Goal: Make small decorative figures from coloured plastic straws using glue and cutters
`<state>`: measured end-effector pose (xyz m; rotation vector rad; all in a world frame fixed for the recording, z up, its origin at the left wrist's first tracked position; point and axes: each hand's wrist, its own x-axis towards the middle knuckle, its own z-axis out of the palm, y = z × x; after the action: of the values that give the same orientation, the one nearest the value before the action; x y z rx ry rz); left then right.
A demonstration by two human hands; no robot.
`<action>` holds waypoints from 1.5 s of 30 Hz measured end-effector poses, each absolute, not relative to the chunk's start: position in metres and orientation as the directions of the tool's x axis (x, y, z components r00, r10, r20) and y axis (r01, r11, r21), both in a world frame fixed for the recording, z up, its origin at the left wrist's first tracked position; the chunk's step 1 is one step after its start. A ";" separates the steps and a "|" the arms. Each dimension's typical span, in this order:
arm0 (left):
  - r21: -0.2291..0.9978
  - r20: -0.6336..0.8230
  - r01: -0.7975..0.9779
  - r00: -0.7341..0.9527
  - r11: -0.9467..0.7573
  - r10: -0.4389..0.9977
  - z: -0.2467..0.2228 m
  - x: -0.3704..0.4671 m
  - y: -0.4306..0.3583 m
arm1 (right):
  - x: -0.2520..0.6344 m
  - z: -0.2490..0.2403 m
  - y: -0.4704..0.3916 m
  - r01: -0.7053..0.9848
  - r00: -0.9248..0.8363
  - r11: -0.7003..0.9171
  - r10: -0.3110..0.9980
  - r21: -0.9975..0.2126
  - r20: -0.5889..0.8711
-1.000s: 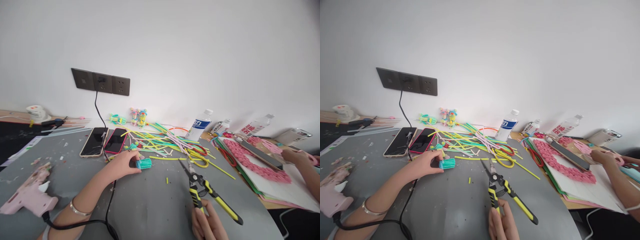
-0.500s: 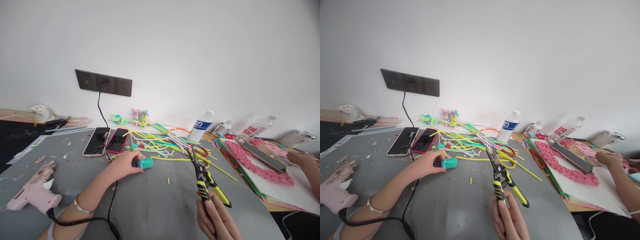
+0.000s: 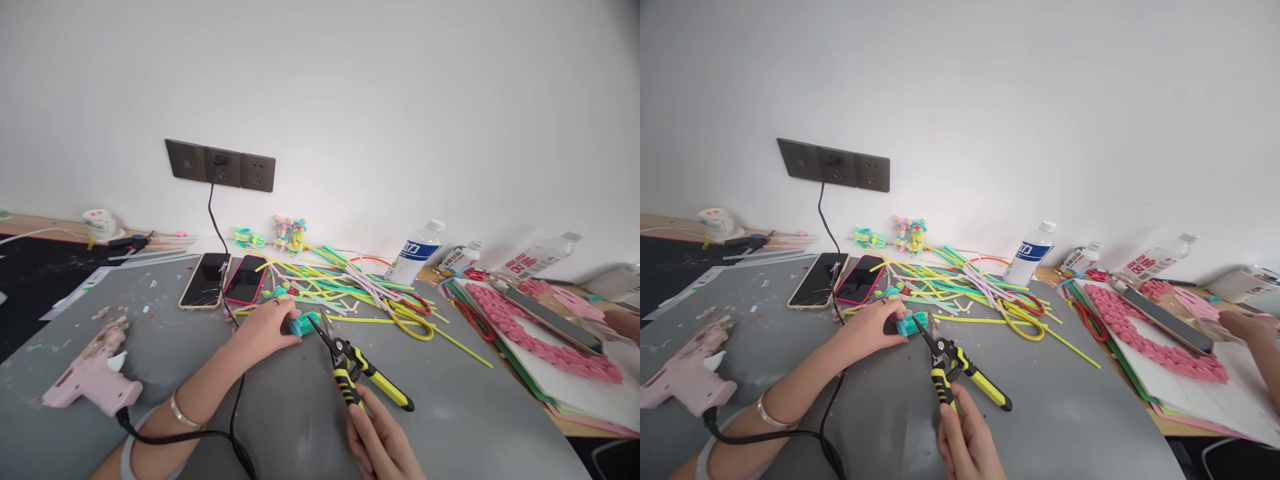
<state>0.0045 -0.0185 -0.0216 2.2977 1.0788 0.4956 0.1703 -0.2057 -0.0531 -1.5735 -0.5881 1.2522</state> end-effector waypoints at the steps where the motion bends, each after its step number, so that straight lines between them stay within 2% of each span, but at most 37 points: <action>1: 0.611 0.097 0.584 0.615 -0.535 0.783 -0.022 0.005 -0.019 | 0.169 -0.054 -0.203 -0.190 0.344 -0.376 0.840 -0.907 -0.420; 7: 0.577 0.097 0.593 0.633 -0.562 0.768 -0.020 0.006 -0.018 | 0.163 -0.059 -0.200 -0.165 0.368 -0.372 0.836 -0.914 -0.407; 16: 0.589 0.071 0.603 0.625 -0.538 0.778 -0.019 0.005 -0.018 | 0.166 -0.056 -0.201 -0.129 0.393 -0.398 0.820 -0.908 -0.416; 26: 0.580 0.059 0.612 0.626 -0.537 0.777 -0.016 0.006 -0.020 | 0.176 -0.056 -0.204 -0.035 0.314 -0.396 0.867 -0.918 -0.386; 37: 0.589 0.050 0.617 0.617 -0.522 0.785 -0.015 0.005 -0.019 | 0.175 -0.056 -0.208 -0.048 0.356 -0.404 0.848 -0.914 -0.394; 45: 0.612 0.056 0.601 0.615 -0.514 0.787 -0.016 0.006 -0.019 | 0.173 -0.051 -0.204 -0.052 0.305 -0.400 0.866 -0.915 -0.396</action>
<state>0.0055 -0.0187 -0.0163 2.2902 1.0893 0.4447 0.1730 -0.2043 -0.0512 -1.6464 -0.7521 1.2452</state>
